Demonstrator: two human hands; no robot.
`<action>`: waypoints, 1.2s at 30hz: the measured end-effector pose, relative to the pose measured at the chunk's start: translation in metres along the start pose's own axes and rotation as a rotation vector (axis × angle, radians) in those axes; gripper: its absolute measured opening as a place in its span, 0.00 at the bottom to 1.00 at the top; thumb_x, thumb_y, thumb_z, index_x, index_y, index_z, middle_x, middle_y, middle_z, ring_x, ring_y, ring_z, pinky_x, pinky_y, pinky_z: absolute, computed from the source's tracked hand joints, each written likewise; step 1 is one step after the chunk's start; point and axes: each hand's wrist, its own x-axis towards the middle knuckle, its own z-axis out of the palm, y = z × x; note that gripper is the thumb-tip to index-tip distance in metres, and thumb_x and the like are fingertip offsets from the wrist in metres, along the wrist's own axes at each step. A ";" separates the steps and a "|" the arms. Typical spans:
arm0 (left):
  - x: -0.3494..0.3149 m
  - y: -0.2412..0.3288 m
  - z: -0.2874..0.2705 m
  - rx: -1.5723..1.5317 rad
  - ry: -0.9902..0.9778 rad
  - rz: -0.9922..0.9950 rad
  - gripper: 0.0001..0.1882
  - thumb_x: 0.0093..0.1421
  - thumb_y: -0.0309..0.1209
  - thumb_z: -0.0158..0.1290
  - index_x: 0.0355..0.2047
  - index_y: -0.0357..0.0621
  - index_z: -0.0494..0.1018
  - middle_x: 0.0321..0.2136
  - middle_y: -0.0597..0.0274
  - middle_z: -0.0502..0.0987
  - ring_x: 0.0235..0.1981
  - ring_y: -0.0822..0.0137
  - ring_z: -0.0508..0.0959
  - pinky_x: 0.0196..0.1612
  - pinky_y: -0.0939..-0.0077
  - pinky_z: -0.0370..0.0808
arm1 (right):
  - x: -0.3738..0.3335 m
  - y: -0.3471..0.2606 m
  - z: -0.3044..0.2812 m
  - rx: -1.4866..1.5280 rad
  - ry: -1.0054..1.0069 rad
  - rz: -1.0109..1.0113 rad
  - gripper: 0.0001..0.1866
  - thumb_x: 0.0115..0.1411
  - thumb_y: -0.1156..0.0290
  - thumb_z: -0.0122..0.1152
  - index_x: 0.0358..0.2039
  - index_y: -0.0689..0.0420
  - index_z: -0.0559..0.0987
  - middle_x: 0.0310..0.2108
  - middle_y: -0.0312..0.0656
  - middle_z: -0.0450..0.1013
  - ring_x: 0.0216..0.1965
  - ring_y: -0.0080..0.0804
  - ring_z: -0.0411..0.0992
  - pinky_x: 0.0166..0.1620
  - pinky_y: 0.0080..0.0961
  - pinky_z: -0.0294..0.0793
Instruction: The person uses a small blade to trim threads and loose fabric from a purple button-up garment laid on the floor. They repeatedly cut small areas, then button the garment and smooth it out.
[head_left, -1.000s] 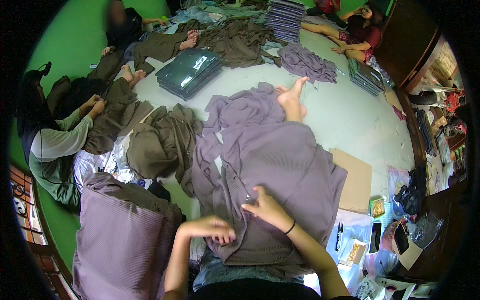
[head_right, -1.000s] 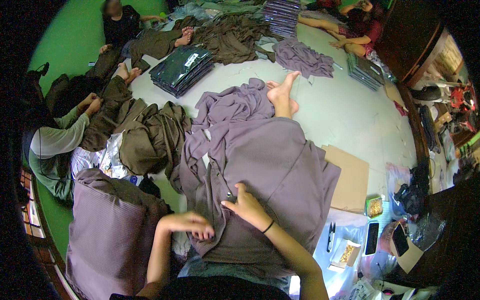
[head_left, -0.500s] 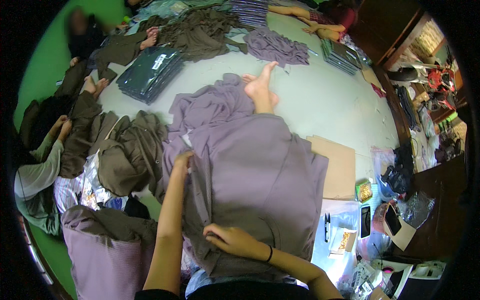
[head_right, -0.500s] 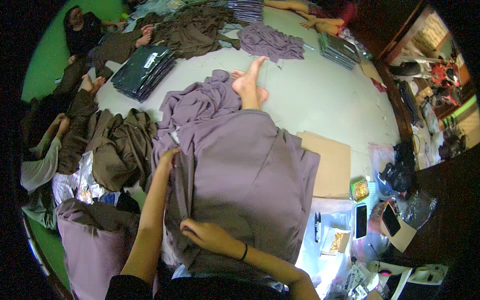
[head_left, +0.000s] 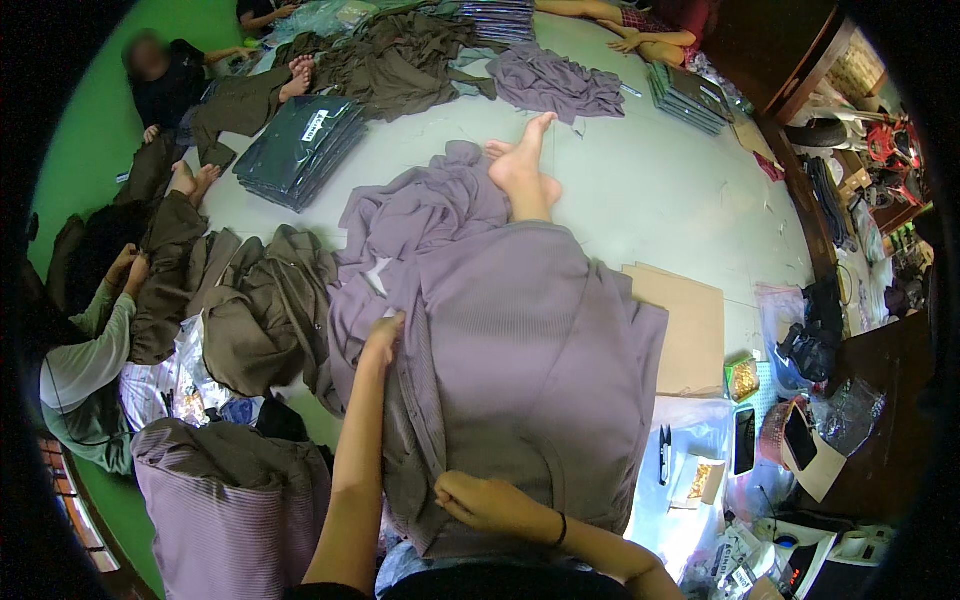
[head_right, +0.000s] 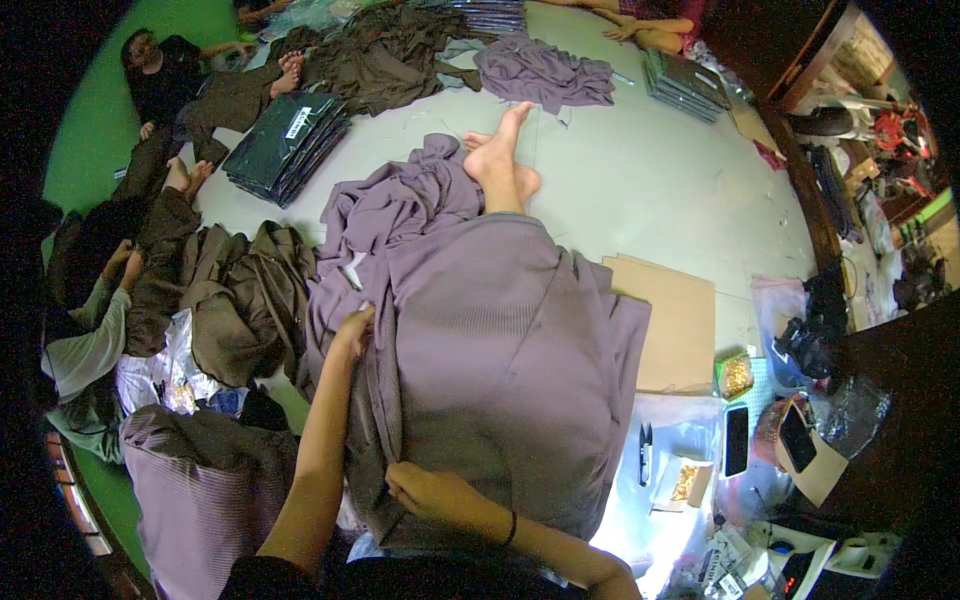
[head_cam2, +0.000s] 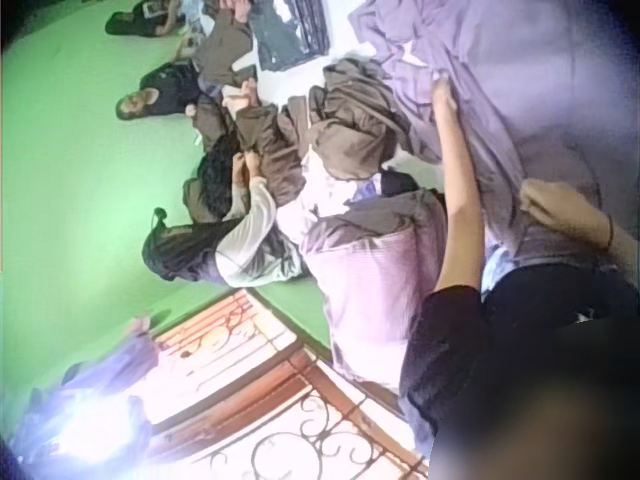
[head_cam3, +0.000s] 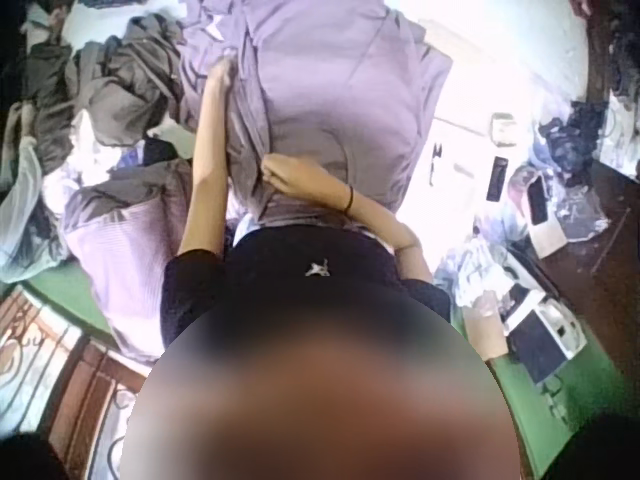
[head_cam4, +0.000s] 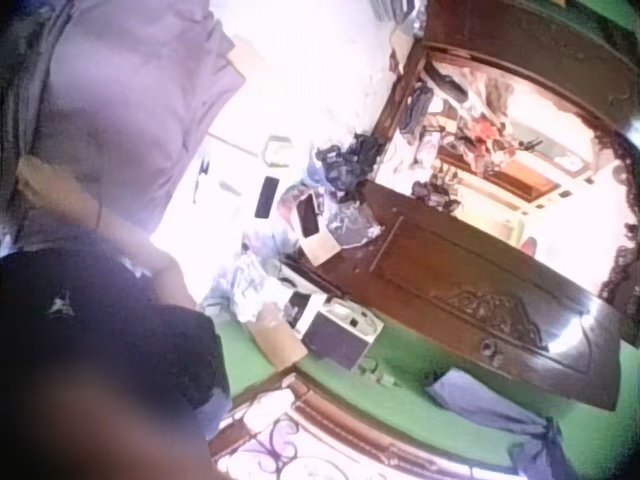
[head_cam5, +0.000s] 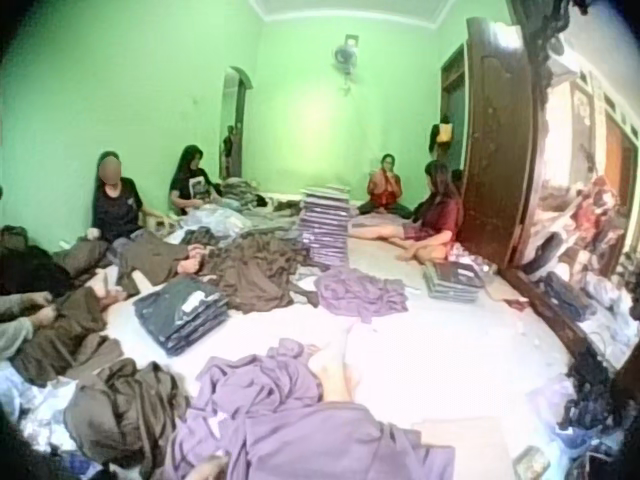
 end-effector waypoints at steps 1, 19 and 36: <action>0.000 -0.004 -0.002 -0.038 -0.079 0.000 0.20 0.49 0.38 0.55 0.36 0.35 0.70 0.21 0.67 0.70 0.16 0.69 0.66 0.20 0.76 0.62 | 0.000 -0.001 0.006 0.038 -0.008 -0.007 0.07 0.57 0.67 0.48 0.36 0.53 0.64 0.24 0.43 0.66 0.22 0.41 0.67 0.25 0.32 0.65; -0.059 0.207 0.111 -0.064 -0.387 0.531 0.19 0.57 0.37 0.47 0.44 0.39 0.61 0.33 0.57 0.71 0.31 0.69 0.74 0.31 0.77 0.75 | -0.043 -0.001 -0.074 -0.162 0.014 0.178 0.36 0.50 0.69 0.56 0.58 0.49 0.53 0.44 0.54 0.64 0.35 0.44 0.69 0.40 0.36 0.68; -0.153 0.116 0.162 0.197 -0.935 -0.108 0.26 0.58 0.48 0.43 0.40 0.33 0.66 0.30 0.53 0.74 0.31 0.65 0.76 0.35 0.73 0.75 | -0.074 -0.004 -0.095 -0.152 0.297 0.106 0.11 0.46 0.79 0.54 0.32 0.58 0.67 0.28 0.43 0.63 0.28 0.36 0.68 0.32 0.27 0.69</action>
